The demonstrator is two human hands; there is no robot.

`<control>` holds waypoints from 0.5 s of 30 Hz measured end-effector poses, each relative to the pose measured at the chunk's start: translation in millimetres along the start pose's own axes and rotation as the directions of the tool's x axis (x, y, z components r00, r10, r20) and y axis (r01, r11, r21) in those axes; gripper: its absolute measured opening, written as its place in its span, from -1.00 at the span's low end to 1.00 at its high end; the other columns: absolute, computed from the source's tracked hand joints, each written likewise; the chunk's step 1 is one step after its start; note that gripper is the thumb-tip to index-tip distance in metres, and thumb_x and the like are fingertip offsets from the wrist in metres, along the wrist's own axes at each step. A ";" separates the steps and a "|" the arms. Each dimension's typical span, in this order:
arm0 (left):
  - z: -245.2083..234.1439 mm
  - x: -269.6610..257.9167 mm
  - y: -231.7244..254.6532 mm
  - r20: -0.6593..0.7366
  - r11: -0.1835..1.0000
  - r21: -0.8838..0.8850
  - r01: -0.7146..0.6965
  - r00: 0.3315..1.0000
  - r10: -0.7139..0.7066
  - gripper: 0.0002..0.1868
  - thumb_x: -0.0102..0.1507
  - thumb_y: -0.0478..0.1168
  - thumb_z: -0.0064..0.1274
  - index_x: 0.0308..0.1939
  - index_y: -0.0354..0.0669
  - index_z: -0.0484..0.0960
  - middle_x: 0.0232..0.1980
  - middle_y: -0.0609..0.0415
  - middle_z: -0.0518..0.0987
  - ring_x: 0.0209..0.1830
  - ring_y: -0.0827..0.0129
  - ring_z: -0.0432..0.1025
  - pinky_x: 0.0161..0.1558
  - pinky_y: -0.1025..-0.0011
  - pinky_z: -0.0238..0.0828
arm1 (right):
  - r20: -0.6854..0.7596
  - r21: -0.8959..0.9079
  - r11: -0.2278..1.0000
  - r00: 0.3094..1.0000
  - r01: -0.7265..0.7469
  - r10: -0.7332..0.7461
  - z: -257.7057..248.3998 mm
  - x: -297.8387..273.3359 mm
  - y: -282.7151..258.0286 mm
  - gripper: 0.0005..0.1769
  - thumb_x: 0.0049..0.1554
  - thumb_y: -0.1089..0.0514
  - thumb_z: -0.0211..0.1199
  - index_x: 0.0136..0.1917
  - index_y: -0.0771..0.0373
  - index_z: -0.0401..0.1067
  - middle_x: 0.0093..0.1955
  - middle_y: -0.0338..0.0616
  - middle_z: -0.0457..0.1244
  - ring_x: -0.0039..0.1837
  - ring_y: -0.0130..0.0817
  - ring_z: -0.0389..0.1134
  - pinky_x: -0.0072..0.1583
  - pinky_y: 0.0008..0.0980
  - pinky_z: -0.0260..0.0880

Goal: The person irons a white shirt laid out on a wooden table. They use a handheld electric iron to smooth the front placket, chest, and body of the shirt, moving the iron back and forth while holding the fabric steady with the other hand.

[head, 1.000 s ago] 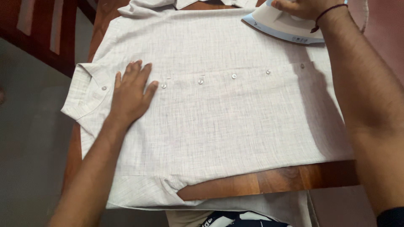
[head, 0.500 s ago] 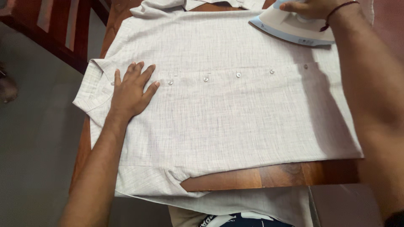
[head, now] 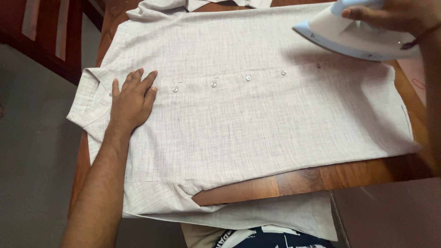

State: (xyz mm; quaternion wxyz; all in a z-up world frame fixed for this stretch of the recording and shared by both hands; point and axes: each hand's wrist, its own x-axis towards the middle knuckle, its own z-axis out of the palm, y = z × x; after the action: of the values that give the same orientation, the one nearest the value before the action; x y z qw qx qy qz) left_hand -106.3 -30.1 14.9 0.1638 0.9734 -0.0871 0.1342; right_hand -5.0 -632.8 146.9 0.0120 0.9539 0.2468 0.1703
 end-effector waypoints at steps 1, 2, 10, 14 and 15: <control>0.5 0.0 -0.8 0.003 1.000 0.002 0.002 1.000 -0.002 -0.49 0.43 0.00 -0.21 0.47 0.15 0.41 0.56 -0.15 0.25 0.60 0.01 0.03 0.50 -0.25 -0.40 | 0.009 0.031 0.999 0.999 0.035 -0.035 -8.6 -5.1 -12.0 -0.50 0.37 -0.17 0.19 0.27 0.30 0.52 -0.18 0.13 0.40 -0.25 -0.05 0.47 -0.18 -0.17 0.54; 1.0 0.8 -1.6 0.011 1.000 0.006 0.009 1.000 -0.009 -0.49 0.43 0.00 -0.20 0.47 0.14 0.41 0.56 -0.15 0.24 0.59 0.01 0.02 0.50 -0.25 -0.41 | 0.017 0.063 0.996 0.997 0.069 -0.070 -18.4 -10.3 -28.0 -0.52 0.37 -0.14 0.17 0.28 0.29 0.51 -0.18 0.10 0.40 -0.28 -0.08 0.46 -0.22 -0.18 0.53; -5.7 -1.9 0.4 -0.015 0.995 -0.096 0.023 1.000 -0.024 -0.50 0.39 -0.05 -0.10 0.40 -0.05 0.48 0.52 -0.16 0.32 0.57 0.07 0.12 0.53 -0.20 -0.34 | 0.124 -0.102 0.990 0.988 0.100 -0.087 -75.4 -17.3 -207.1 -0.35 0.20 -0.52 0.08 0.23 -0.07 0.54 -0.35 -0.20 0.37 -0.43 -0.41 0.38 -0.38 -0.40 0.33; -7.8 -2.3 -2.7 -0.051 0.992 -0.122 -0.011 0.999 0.005 -0.52 0.39 -0.08 -0.06 0.36 -0.14 0.50 0.48 -0.17 0.37 0.54 0.05 0.17 0.52 -0.20 -0.27 | 0.192 -0.043 0.987 0.971 0.153 -0.142 -62.9 -2.6 -285.1 -0.30 0.09 -0.64 0.06 0.02 -0.06 0.53 -0.45 -0.24 0.35 -0.47 -0.41 0.32 -0.44 -0.38 0.22; -7.0 -2.6 -3.4 -0.060 0.992 -0.125 -0.020 0.998 0.013 -0.52 0.38 -0.08 -0.05 0.36 -0.15 0.50 0.48 -0.18 0.38 0.54 0.04 0.17 0.51 -0.20 -0.26 | 0.238 -0.007 0.991 0.963 0.135 -0.130 -58.0 3.4 -299.7 -0.31 0.10 -0.63 0.06 0.01 -0.05 0.52 -0.44 -0.25 0.35 -0.46 -0.39 0.35 -0.43 -0.36 0.23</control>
State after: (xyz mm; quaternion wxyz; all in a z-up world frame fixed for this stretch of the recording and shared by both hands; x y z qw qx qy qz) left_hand -109.7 -24.1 19.5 0.2264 0.9560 -0.0984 0.1585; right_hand -161.3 -371.7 170.5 0.0638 0.9486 0.3048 0.0568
